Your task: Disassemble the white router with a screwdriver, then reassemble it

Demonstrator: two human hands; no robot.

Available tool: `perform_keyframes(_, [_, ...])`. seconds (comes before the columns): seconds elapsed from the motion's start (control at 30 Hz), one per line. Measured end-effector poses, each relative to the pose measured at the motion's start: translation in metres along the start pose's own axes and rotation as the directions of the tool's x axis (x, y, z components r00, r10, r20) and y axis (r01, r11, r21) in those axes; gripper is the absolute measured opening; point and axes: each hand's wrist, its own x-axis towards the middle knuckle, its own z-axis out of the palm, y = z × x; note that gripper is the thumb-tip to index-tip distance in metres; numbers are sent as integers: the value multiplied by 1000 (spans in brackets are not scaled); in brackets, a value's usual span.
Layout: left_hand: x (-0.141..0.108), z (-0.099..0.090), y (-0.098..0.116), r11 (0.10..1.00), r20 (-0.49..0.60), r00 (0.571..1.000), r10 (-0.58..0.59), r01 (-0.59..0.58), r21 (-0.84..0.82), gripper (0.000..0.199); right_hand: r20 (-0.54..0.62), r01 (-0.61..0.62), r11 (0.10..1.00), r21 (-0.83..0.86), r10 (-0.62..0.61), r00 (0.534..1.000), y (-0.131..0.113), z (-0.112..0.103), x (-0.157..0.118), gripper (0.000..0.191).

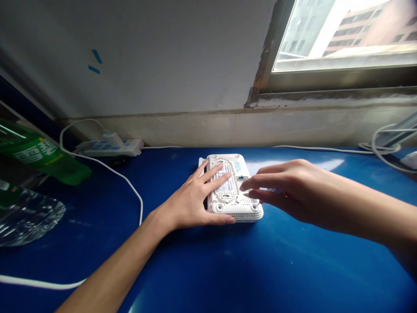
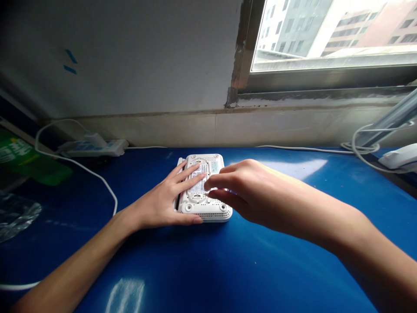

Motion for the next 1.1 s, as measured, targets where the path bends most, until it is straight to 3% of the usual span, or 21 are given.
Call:
perform_keyframes(0.17, [0, 0, 1, 1000, 1, 1000, -2, 2, -1, 114, 53, -14, 1000, -24, 15, 998, -6, -4, -4, 68])
perform_keyframes(0.23, [-1, 0, 1, 1000, 5, 1000, -4, 4, -2, 115, 32, -30, 999, -28, 31, 999, -8, -4, -3, 60])
perform_keyframes(0.37, [0, 0, 0, 1000, 0, 1000, 1, -1, 12, 118, 33, -48, 999, -13, 49, 998, -3, -1, -1, 24])
perform_keyframes(0.43, [0, 0, 0, 1000, 0, 1000, 3, -3, 21, 117, 30, -19, 1000, -12, 20, 999, 1, 0, -1, 29])
perform_keyframes(0.53, [1, 1, 0, 1000, 3, 1000, 2, -2, 21, 116, 2, 4, 999, -54, -4, 1000, 0, -1, -4, 57])
perform_keyframes(0.6, [1, 1, 0, 1000, 5, 1000, -2, 2, 16, 116, 6, 5, 998, -60, -5, 1000, -3, -2, -4, 65])
perform_keyframes(0.77, [0, 0, 1, 1000, 10, 1000, -9, 9, 17, 115, -12, 34, 999, -24, -34, 999, -5, -1, 2, 34])
perform_keyframes(0.83, [-1, 0, 1, 1000, 10, 1000, -7, 7, 22, 115, -24, 56, 998, -21, -57, 998, -3, 1, 3, 36])
perform_keyframes(1.0, [0, 0, 1, 1000, 8, 1000, -6, 6, 22, 116, 14, 17, 1000, -5, -17, 1000, -7, -1, 1, 64])
perform_keyframes(1.1, [0, 0, 2, 1000, 10, 1000, -10, 10, 25, 116, 35, -20, 1000, 14, 20, 999, -7, -1, 3, 38])
